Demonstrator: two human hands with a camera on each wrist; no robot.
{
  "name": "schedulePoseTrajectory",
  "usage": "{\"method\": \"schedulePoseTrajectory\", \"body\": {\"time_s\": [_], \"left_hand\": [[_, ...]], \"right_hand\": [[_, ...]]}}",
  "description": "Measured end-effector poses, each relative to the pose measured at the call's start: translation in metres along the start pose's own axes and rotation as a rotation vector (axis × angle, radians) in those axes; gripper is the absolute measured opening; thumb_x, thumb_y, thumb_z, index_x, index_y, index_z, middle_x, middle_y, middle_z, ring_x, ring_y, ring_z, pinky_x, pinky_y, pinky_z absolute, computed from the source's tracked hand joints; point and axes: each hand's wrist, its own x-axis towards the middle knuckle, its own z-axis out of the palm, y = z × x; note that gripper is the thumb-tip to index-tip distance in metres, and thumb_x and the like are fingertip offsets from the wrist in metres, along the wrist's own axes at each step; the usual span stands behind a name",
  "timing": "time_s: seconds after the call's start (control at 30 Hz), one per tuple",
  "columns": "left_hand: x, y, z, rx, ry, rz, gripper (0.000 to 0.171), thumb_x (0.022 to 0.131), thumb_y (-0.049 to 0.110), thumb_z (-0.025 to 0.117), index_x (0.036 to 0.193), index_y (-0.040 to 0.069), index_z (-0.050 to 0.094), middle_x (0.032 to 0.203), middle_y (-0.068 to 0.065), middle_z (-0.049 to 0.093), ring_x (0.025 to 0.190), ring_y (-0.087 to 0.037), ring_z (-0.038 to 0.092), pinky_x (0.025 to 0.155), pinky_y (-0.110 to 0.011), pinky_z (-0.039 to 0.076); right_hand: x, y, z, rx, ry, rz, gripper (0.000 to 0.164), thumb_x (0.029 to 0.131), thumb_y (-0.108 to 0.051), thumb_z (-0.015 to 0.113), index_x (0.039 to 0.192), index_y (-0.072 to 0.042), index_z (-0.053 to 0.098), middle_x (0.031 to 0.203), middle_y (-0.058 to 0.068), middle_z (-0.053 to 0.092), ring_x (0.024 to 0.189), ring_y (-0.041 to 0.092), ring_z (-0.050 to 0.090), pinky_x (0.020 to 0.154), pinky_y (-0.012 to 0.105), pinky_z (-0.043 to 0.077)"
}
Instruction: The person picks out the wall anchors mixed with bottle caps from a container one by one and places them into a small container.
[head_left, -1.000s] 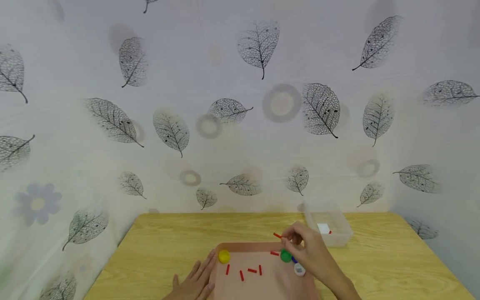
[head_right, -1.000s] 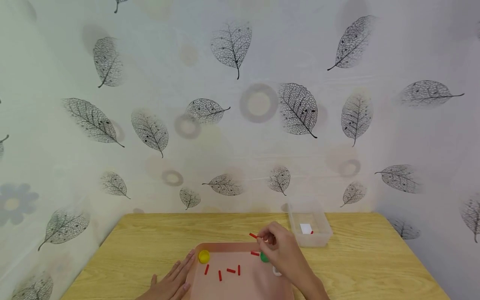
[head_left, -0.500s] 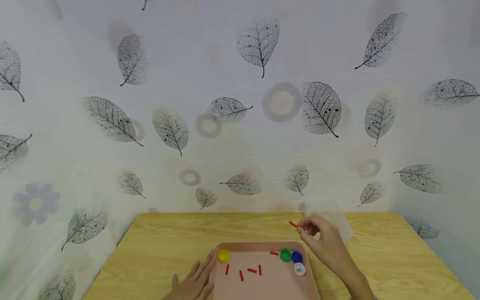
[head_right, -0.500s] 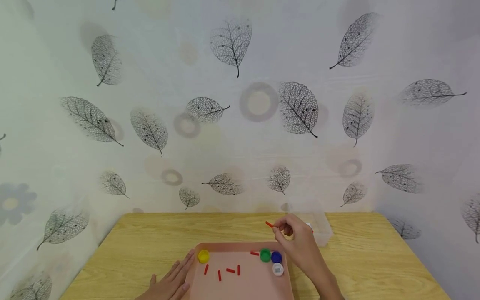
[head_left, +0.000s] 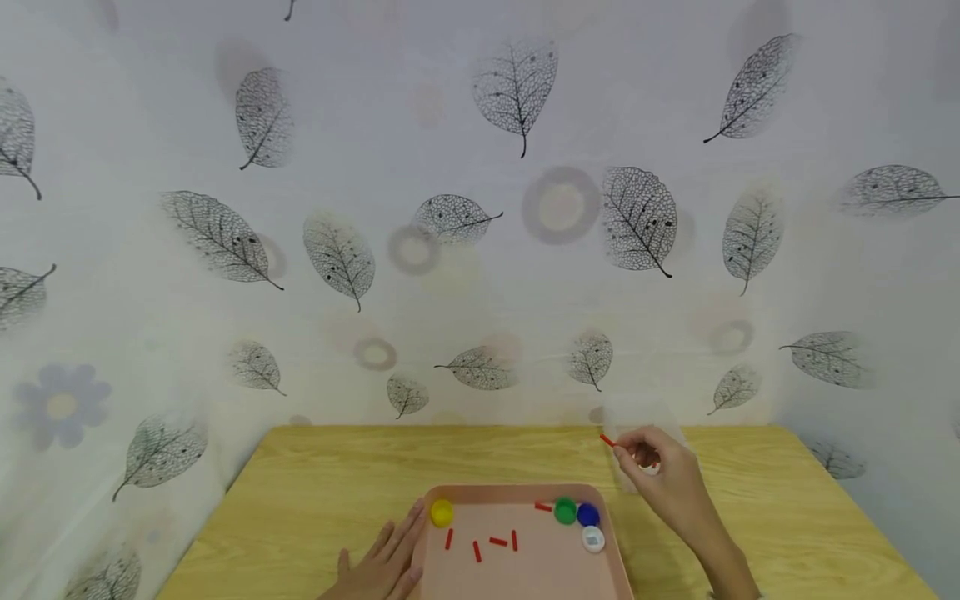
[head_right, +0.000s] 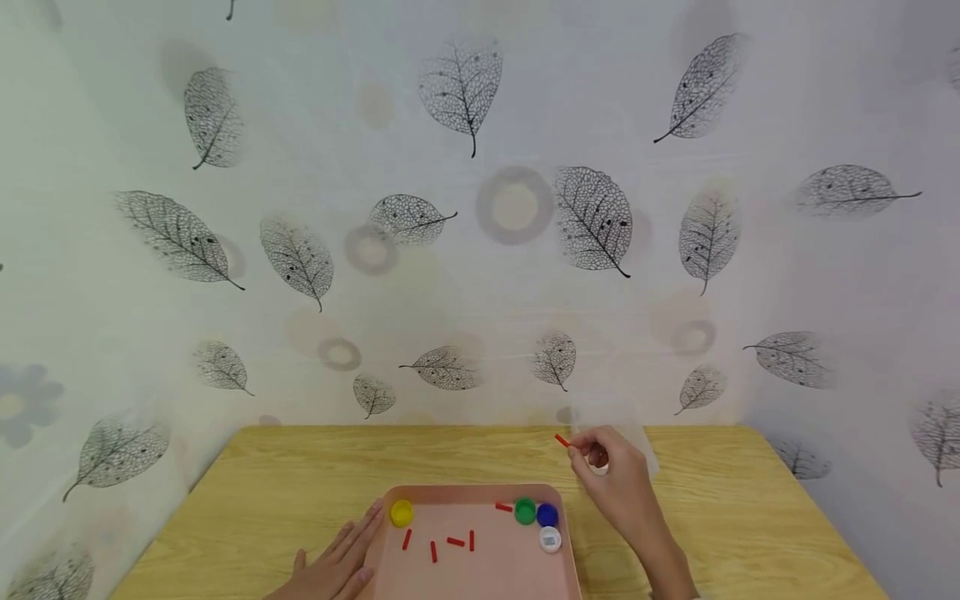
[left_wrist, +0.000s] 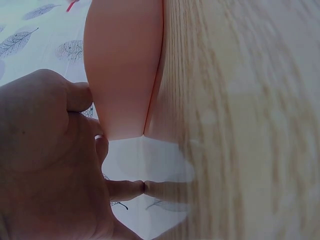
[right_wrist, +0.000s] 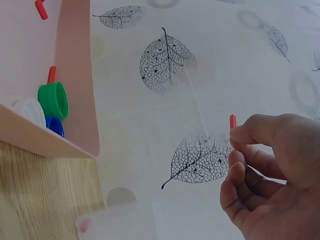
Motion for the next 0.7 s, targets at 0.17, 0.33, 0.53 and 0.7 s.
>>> {"method": "schedulePoseTrajectory", "body": {"time_s": [0.17, 0.33, 0.53, 0.7], "left_hand": [[0.0, 0.004, 0.001, 0.019, -0.005, -0.047, 0.065, 0.095, 0.065, 0.023, 0.152, 0.038, 0.008, 0.158, 0.002, 0.017, 0.137, -0.04, 0.025, 0.081, -0.086, 0.0], [0.0, 0.003, 0.001, 0.021, -0.004, -0.032, 0.065, 0.095, 0.064, 0.023, 0.153, 0.037, 0.007, 0.158, 0.004, 0.013, 0.137, -0.041, 0.024, 0.079, -0.086, -0.001], [-0.004, 0.004, 0.0, 0.033, -0.01, -0.027, 0.065, 0.096, 0.064, 0.022, 0.153, 0.035, 0.01, 0.158, 0.004, 0.013, 0.138, -0.041, 0.023, 0.08, -0.086, -0.001], [-0.005, 0.006, 0.001, 0.083, -0.024, -0.071, 0.069, 0.092, 0.071, 0.018, 0.152, 0.038, 0.012, 0.157, 0.002, 0.019, 0.139, -0.037, 0.023, 0.084, -0.084, 0.001]], "right_hand": [[0.001, 0.007, -0.006, -0.032, 0.01, 0.035, 0.013, 0.081, -0.001, 0.072, 0.087, -0.011, 0.066, 0.073, -0.006, 0.057, 0.063, 0.008, 0.051, 0.055, 0.019, 0.044], [0.001, 0.014, -0.012, -0.034, 0.032, 0.082, 0.008, 0.084, -0.004, 0.071, 0.087, -0.009, 0.066, 0.075, -0.004, 0.061, 0.065, 0.008, 0.053, 0.057, 0.018, 0.046], [0.0, 0.023, -0.016, -0.069, 0.062, 0.127, 0.006, 0.085, -0.006, 0.07, 0.089, -0.009, 0.066, 0.076, -0.002, 0.062, 0.065, 0.009, 0.054, 0.057, 0.018, 0.045], [0.0, 0.034, -0.018, -0.088, 0.077, 0.154, 0.005, 0.085, -0.007, 0.07, 0.088, -0.008, 0.067, 0.077, 0.0, 0.064, 0.064, 0.009, 0.056, 0.056, 0.017, 0.045]]}}
